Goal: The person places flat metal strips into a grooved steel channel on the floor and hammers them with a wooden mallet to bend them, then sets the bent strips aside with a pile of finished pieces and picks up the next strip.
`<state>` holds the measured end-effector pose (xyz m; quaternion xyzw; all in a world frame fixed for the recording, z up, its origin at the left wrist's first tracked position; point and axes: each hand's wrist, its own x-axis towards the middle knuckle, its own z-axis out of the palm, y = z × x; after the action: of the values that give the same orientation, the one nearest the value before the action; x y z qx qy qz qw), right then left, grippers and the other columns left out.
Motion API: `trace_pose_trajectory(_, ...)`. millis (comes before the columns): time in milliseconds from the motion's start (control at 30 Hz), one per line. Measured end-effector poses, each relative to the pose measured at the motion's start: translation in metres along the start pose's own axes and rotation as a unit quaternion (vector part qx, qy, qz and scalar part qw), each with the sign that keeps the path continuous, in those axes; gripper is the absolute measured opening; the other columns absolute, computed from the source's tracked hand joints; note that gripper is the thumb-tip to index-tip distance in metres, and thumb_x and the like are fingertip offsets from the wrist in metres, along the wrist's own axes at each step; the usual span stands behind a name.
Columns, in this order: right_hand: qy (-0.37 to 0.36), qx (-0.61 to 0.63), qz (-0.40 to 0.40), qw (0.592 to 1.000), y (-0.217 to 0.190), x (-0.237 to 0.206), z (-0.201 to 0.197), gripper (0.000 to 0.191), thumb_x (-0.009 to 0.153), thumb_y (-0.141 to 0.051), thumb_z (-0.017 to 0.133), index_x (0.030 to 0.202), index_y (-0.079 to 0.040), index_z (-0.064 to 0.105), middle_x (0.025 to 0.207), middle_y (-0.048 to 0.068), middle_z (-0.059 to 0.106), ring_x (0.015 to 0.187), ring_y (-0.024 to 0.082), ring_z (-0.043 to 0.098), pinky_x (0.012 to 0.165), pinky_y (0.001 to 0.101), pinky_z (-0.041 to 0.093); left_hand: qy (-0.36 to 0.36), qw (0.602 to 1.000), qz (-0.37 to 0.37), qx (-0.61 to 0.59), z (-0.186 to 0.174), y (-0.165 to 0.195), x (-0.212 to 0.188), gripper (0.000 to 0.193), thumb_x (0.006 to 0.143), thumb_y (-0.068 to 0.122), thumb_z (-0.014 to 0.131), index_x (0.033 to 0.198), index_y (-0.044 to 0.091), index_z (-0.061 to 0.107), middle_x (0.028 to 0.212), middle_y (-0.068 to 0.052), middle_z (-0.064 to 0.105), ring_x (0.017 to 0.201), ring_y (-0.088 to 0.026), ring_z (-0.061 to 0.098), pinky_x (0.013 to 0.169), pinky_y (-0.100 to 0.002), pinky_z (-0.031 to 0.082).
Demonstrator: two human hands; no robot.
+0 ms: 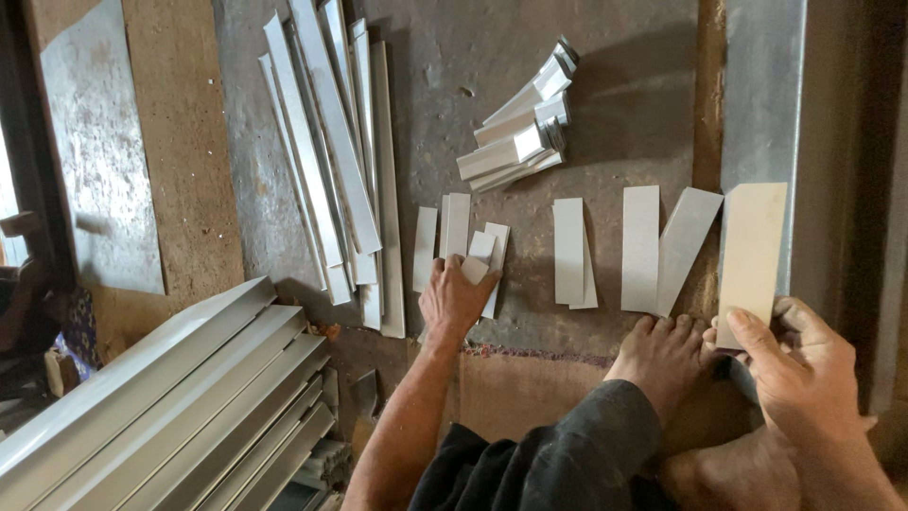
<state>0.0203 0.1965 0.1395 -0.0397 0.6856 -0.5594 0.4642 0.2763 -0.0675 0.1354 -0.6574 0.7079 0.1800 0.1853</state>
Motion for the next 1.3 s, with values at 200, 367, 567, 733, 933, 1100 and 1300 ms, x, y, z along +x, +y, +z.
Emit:
trace_pose_trajectory(200,-0.026,0.011,-0.021,0.999,0.003,0.001,-0.002,0.03,0.106,-0.015,0.06,0.122,0.011,0.061,0.1,0.018,0.07,0.087,0.019,0.068,0.075,0.0317,0.056,0.018,1.0,0.016,0.002,0.008,0.016,-0.003,0.068,0.077,0.056,0.078,0.121,0.006,0.066,0.12,-0.015,0.067,0.112,-0.035,0.065,0.091,-0.048,0.053)
trace_pose_trajectory(367,-0.033,0.05,-0.001,0.998,0.012,0.006,0.014,0.026,0.106,-0.017,0.057,0.117,0.004,0.066,0.1,0.015,0.071,0.084,0.018,0.066,0.071,0.0327,0.057,-0.001,1.0,0.017,-0.012,0.016,0.015,0.008,0.058,0.079,0.048,0.077,0.114,0.002,0.069,0.109,-0.015,0.07,0.103,-0.033,0.069,0.089,-0.045,0.054)
trace_pose_trajectory(567,-0.024,-0.181,-0.088,0.979,0.02,0.017,0.032,0.023,0.099,-0.014,0.061,0.116,-0.001,0.069,0.098,0.018,0.075,0.08,0.025,0.072,0.067,0.0385,0.057,-0.117,0.922,0.059,-0.365,0.019,0.024,0.004,0.042,0.087,0.035,0.08,0.096,-0.005,0.074,0.079,-0.009,0.069,0.068,-0.016,0.06,0.061,-0.036,0.048)
trace_pose_trajectory(733,-0.014,-0.248,-0.19,0.95,0.026,0.011,0.052,0.026,0.095,-0.02,0.063,0.115,-0.005,0.068,0.1,0.022,0.074,0.089,0.037,0.074,0.074,0.0428,0.056,-0.188,0.87,0.095,-0.445,0.015,0.067,-0.027,0.034,0.087,0.032,0.074,0.095,-0.001,0.075,0.069,0.0,0.069,0.05,-0.01,0.044,0.043,-0.03,0.034)
trace_pose_trajectory(933,-0.093,-0.224,-0.302,0.922,-0.012,0.021,0.057,0.038,0.091,-0.019,0.062,0.124,0.0,0.058,0.1,0.028,0.07,0.091,0.044,0.07,0.074,0.0478,0.056,-0.207,0.854,0.053,-0.474,0.007,0.131,-0.065,0.033,0.086,0.033,0.08,0.099,0.003,0.078,0.07,-0.002,0.06,0.053,-0.009,0.048,0.046,-0.028,0.036)
trace_pose_trajectory(1100,-0.01,-0.149,-0.116,0.982,-0.114,0.011,0.025,0.04,0.101,-0.014,0.052,0.141,-0.013,0.057,0.099,0.011,0.077,0.079,0.023,0.081,0.063,0.0425,0.063,-0.232,0.758,0.03,-0.609,0.011,0.111,-0.045,0.049,0.098,0.046,0.07,0.119,0.002,0.069,0.085,-0.003,0.065,0.052,-0.01,0.044,0.042,-0.028,0.039)
trace_pose_trajectory(1300,-0.418,-0.232,-0.162,0.863,-0.157,-0.071,0.069,0.028,0.105,-0.016,0.052,0.127,-0.007,0.066,0.113,0.011,0.071,0.096,0.023,0.072,0.085,0.0329,0.06,-0.356,0.617,-0.097,-0.695,0.025,0.077,-0.051,0.059,0.099,0.061,0.043,0.111,0.006,0.061,0.089,-0.01,0.069,0.079,-0.024,0.069,0.067,-0.04,0.061)
